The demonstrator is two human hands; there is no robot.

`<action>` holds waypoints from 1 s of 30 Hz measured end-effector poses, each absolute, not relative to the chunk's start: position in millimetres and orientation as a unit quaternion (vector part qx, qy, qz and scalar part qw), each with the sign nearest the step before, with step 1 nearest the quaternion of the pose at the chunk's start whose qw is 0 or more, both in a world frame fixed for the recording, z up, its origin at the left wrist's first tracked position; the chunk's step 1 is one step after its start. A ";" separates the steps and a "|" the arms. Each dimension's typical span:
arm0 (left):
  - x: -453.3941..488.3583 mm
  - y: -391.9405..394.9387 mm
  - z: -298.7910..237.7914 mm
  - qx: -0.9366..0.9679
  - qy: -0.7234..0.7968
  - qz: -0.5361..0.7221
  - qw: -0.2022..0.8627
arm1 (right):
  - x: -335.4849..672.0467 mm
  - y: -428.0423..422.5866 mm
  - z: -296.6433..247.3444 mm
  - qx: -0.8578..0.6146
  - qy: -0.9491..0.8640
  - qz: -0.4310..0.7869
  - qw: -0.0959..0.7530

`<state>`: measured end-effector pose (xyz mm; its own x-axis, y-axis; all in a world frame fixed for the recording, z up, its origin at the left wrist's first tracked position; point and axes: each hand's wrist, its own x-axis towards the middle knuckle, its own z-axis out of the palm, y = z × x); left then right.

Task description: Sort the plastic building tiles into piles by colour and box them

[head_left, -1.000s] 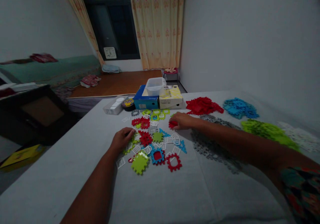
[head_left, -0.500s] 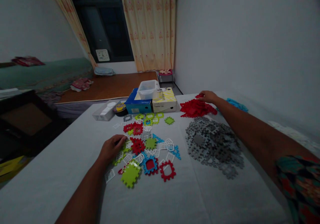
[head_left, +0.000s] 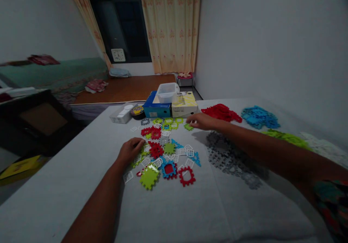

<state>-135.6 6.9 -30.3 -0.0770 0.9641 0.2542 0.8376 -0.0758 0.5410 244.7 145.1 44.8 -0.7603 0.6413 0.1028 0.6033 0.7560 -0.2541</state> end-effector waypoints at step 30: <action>-139.4 7.2 -33.3 0.667 0.675 0.294 0.112 | 360.9 231.8 56.4 -0.571 -0.813 -0.070 0.083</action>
<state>-139.4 7.2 -33.3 -0.0846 0.9667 0.2415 0.8346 -0.0637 0.5471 360.9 231.8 56.4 -0.3329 0.9179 0.2159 0.9413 0.3369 0.0193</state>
